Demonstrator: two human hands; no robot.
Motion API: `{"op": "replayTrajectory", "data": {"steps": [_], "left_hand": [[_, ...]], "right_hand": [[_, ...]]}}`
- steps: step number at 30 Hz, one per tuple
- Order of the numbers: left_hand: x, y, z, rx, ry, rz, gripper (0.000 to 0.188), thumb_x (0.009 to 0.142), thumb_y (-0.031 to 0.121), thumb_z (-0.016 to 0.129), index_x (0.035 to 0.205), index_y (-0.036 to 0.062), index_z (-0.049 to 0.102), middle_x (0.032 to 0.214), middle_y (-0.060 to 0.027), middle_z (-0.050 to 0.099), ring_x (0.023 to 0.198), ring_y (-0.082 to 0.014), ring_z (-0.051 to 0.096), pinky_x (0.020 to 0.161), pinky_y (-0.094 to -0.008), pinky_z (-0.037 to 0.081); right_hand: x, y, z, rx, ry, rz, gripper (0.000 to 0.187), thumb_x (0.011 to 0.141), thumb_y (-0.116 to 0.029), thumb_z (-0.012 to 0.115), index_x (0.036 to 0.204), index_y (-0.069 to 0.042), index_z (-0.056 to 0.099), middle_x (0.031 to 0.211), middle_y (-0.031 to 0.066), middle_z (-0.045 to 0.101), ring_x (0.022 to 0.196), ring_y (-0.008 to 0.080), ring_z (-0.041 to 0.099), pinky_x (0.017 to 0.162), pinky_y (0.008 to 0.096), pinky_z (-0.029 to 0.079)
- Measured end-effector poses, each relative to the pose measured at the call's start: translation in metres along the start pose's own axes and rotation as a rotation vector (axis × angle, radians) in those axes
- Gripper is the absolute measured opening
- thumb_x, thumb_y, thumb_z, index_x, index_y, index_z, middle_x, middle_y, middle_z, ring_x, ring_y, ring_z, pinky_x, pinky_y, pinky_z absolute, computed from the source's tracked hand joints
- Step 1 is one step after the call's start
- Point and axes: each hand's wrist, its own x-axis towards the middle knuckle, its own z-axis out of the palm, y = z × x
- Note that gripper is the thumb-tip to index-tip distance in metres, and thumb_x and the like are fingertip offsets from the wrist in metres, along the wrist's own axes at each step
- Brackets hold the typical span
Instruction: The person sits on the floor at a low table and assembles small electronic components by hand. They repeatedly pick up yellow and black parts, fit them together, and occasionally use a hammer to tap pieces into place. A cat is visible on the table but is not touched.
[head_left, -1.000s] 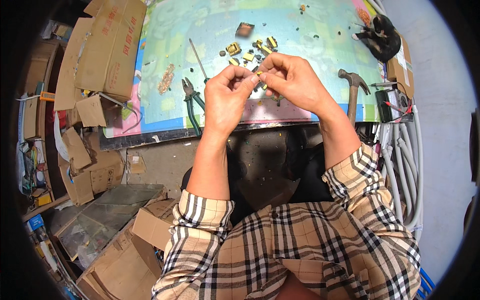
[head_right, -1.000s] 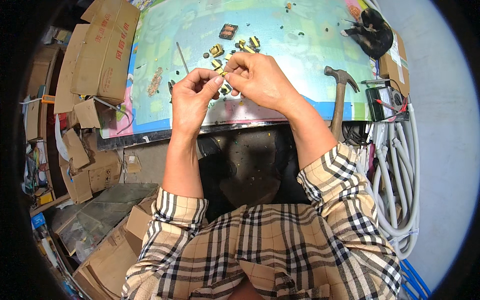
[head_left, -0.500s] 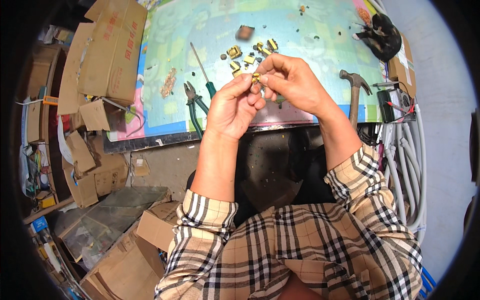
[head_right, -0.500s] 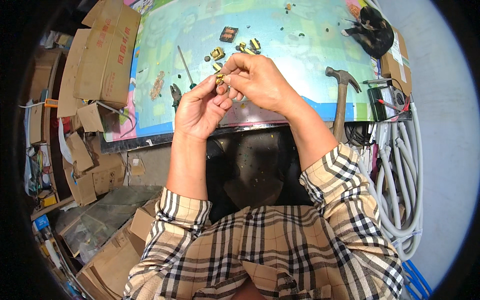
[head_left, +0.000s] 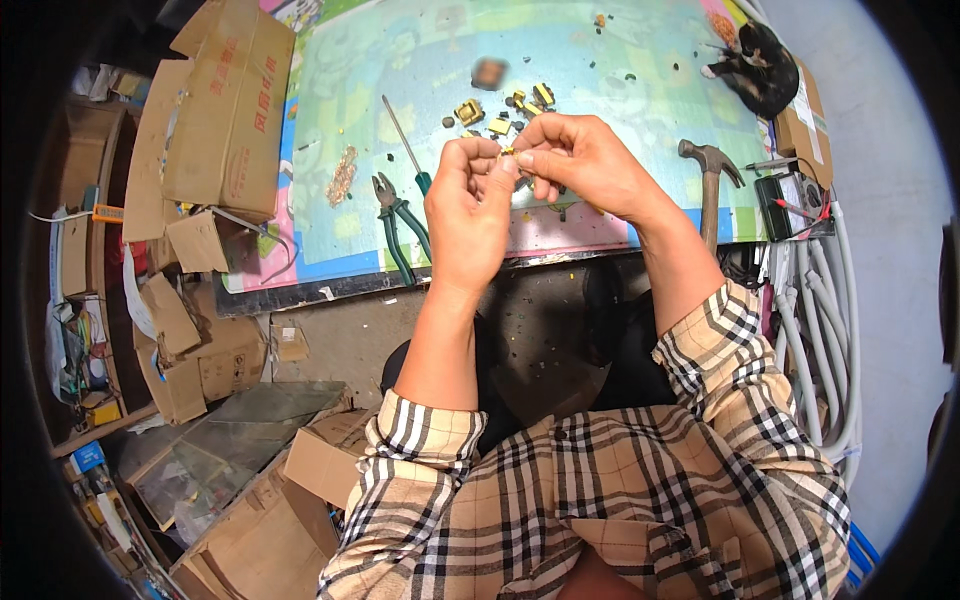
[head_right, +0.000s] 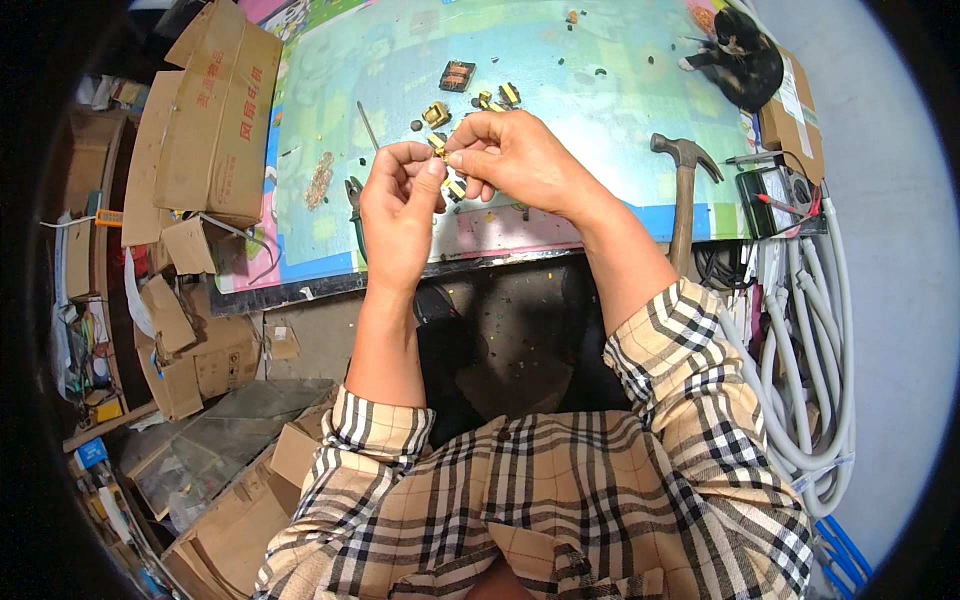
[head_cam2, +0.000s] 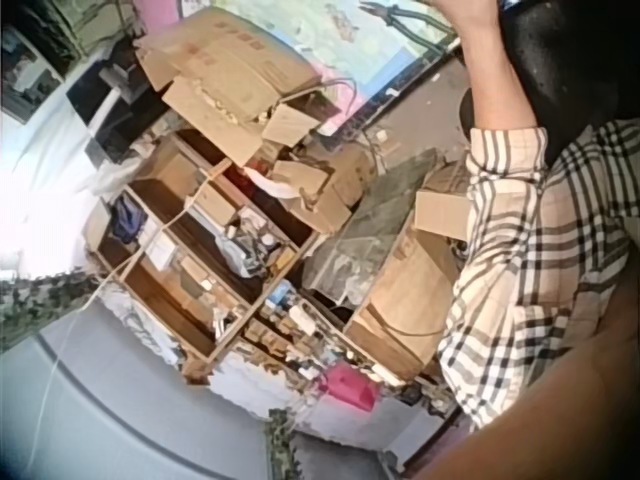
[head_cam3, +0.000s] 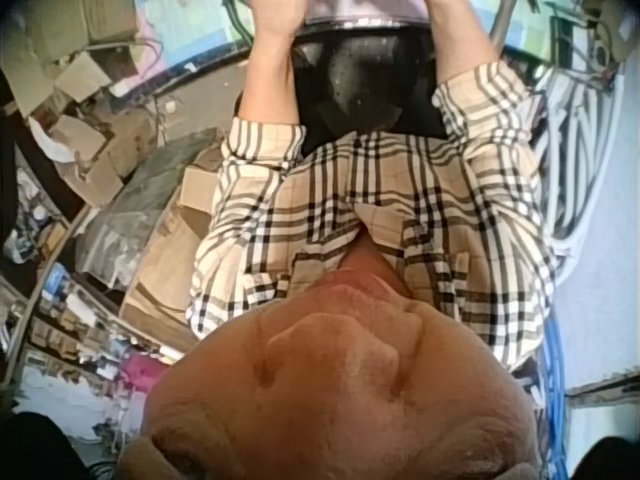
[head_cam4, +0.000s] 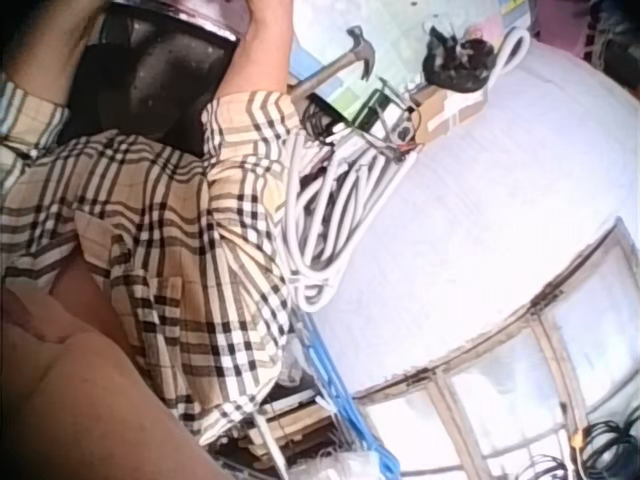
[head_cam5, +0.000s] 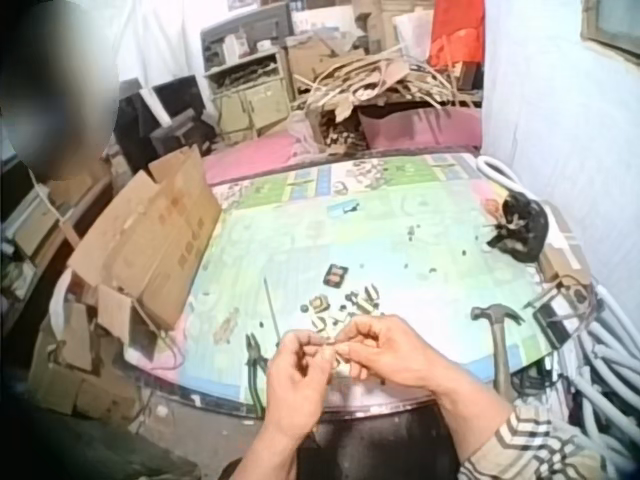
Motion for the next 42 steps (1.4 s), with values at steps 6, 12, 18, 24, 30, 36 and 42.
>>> {"op": "replayTrajectory", "data": {"steps": [6, 12, 18, 24, 30, 36, 42], "left_hand": [[-0.003, 0.000, 0.006, 0.267, 0.135, 0.150, 0.008, 0.088, 0.004, 0.063, 0.093, -0.0015, 0.059, 0.075, -0.0098, 0.067, 0.065, -0.0129, 0.064, 0.060, -0.0283, 0.051], [-0.003, -0.002, 0.007, 0.104, 0.136, 0.087, 0.009, 0.093, 0.007, 0.058, 0.092, -0.0023, 0.058, 0.074, -0.0092, 0.066, 0.060, -0.0114, 0.061, 0.054, -0.0262, 0.049], [-0.001, -0.003, 0.005, -0.179, 0.084, -0.057, 0.012, 0.096, 0.009, 0.054, 0.094, -0.0026, 0.057, 0.075, -0.0085, 0.065, 0.056, -0.0094, 0.057, 0.051, -0.0229, 0.048], [0.001, -0.003, 0.005, -0.210, 0.070, -0.135, 0.012, 0.096, 0.008, 0.055, 0.092, -0.0029, 0.057, 0.076, -0.0089, 0.065, 0.056, -0.0091, 0.057, 0.050, -0.0228, 0.047], [0.000, -0.001, 0.004, -0.119, 0.035, -0.088, 0.009, 0.094, 0.006, 0.056, 0.089, -0.0022, 0.058, 0.076, -0.0081, 0.065, 0.056, -0.0087, 0.057, 0.050, -0.0228, 0.046], [0.000, 0.005, 0.001, -0.105, -0.019, -0.086, 0.011, 0.095, 0.007, 0.056, 0.092, -0.0030, 0.058, 0.076, -0.0061, 0.062, 0.060, -0.0102, 0.056, 0.056, -0.0233, 0.046], [0.000, 0.003, -0.001, -0.134, -0.021, -0.077, 0.009, 0.093, 0.005, 0.058, 0.090, -0.0025, 0.059, 0.074, -0.0068, 0.064, 0.057, -0.0094, 0.056, 0.052, -0.0232, 0.046]], "right_hand": [[0.000, 0.002, 0.002, 0.046, 0.020, -0.024, 0.016, 0.090, -0.008, 0.056, 0.098, 0.005, 0.061, 0.074, 0.0055, 0.062, 0.066, 0.0095, 0.060, 0.059, 0.0245, 0.050], [0.000, 0.006, 0.005, 0.053, 0.040, -0.093, 0.013, 0.088, -0.005, 0.056, 0.096, 0.003, 0.062, 0.077, 0.0040, 0.062, 0.066, 0.0092, 0.059, 0.061, 0.0250, 0.050], [0.000, 0.006, 0.010, -0.027, 0.088, -0.084, 0.010, 0.088, -0.005, 0.058, 0.094, 0.001, 0.062, 0.077, 0.0033, 0.062, 0.065, 0.0089, 0.059, 0.060, 0.0252, 0.049], [0.000, 0.005, 0.017, -0.185, 0.274, -0.259, 0.014, 0.085, -0.008, 0.063, 0.096, 0.001, 0.062, 0.078, 0.0039, 0.063, 0.066, 0.0091, 0.059, 0.062, 0.0244, 0.048], [0.005, 0.015, 0.013, -0.094, 0.203, -0.217, 0.018, 0.085, -0.011, 0.066, 0.098, 0.001, 0.063, 0.073, 0.0021, 0.061, 0.068, 0.0076, 0.057, 0.062, 0.0237, 0.047], [0.005, 0.015, 0.003, 0.216, 0.134, -0.027, 0.019, 0.090, -0.018, 0.064, 0.096, 0.000, 0.066, 0.072, 0.0000, 0.061, 0.064, 0.0066, 0.054, 0.058, 0.0218, 0.045], [0.007, 0.018, 0.003, 0.212, 0.195, -0.013, 0.021, 0.090, -0.020, 0.064, 0.095, 0.000, 0.066, 0.071, 0.0004, 0.060, 0.063, 0.0071, 0.055, 0.057, 0.0216, 0.044]]}}
